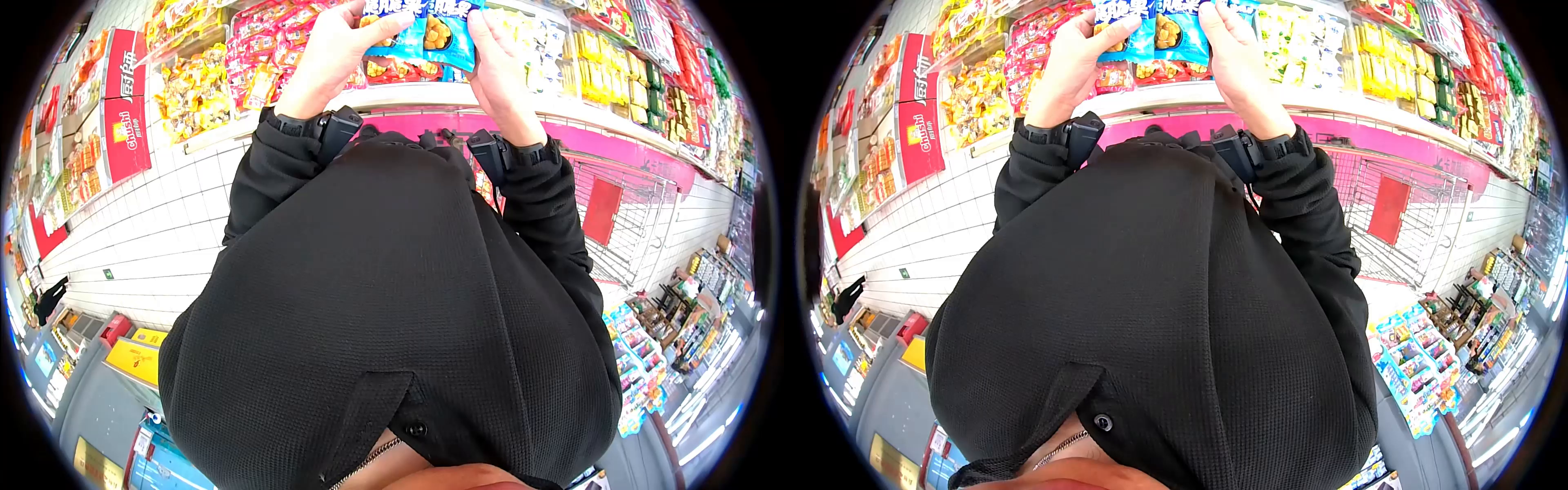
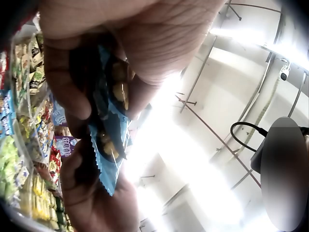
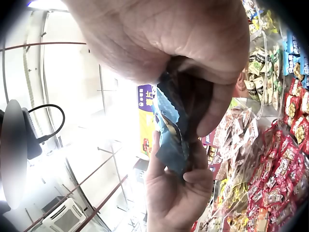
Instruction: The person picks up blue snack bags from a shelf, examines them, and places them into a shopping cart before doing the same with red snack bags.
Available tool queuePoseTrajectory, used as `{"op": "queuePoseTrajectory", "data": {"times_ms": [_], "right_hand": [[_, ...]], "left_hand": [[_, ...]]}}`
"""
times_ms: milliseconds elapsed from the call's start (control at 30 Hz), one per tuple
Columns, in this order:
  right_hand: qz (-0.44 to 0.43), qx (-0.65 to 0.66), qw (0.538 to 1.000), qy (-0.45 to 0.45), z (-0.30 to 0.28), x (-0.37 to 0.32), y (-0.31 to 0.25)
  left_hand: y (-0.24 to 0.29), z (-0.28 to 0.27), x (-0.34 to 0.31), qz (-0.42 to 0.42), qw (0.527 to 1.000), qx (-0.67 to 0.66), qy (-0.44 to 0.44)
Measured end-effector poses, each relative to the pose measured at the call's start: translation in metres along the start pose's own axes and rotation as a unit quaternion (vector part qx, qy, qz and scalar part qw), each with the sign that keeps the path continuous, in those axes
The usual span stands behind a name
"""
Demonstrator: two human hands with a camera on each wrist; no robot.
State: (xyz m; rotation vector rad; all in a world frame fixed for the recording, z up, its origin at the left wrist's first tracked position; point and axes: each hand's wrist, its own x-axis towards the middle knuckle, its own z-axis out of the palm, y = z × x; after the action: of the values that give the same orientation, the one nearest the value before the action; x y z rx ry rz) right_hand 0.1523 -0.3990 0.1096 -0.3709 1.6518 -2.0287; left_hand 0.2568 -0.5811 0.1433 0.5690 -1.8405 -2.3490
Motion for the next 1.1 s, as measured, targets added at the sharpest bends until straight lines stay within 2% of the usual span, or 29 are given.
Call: {"op": "queuePoseTrajectory", "data": {"times_ms": [33,133,233,333,433,567,633,667,767,900,1033,1100], "right_hand": [[-0.01,-0.036,0.999,0.002,-0.001,0.001,0.001],[0.024,0.001,0.999,-0.023,-0.003,0.0,0.004],[0.012,-0.024,1.0,-0.008,-0.002,-0.002,0.006],[0.041,0.071,0.996,-0.019,0.002,-0.003,0.009],[0.025,0.092,0.995,-0.034,-0.006,0.001,0.021],[0.036,0.04,0.998,0.031,-0.006,0.001,0.029],[0.042,0.025,0.996,0.071,-0.008,0.006,0.04],[0.058,0.002,0.998,0.035,-0.011,0.007,0.041],[0.075,0.144,0.986,-0.02,-0.009,0.012,0.055],[0.073,0.177,0.981,-0.023,0.007,0.011,0.029],[0.096,0.164,0.981,-0.038,0.001,0.011,0.023],[0.094,0.157,0.983,-0.027,0.006,0.011,0.016]], "left_hand": [[0.001,-0.001,-0.001,-0.01,1.0,-0.005,-0.001],[0.0,0.0,-0.003,-0.002,1.0,-0.029,0.003],[-0.001,-0.002,-0.002,-0.014,1.0,-0.009,0.002],[-0.008,-0.001,0.002,0.004,0.999,0.034,0.012],[-0.014,-0.002,0.007,-0.02,0.999,0.036,0.008],[-0.032,-0.011,0.02,-0.014,0.995,0.096,0.012],[-0.027,-0.008,0.021,-0.009,0.997,0.076,0.015],[-0.029,-0.011,0.022,-0.007,0.997,0.077,0.005],[-0.024,-0.003,0.018,0.016,0.999,0.032,0.002],[-0.029,-0.003,0.026,0.032,0.999,-0.019,0.033],[-0.04,-0.014,0.035,0.019,0.998,-0.053,0.001],[-0.046,-0.011,0.039,0.041,0.997,-0.068,-0.007]]}}
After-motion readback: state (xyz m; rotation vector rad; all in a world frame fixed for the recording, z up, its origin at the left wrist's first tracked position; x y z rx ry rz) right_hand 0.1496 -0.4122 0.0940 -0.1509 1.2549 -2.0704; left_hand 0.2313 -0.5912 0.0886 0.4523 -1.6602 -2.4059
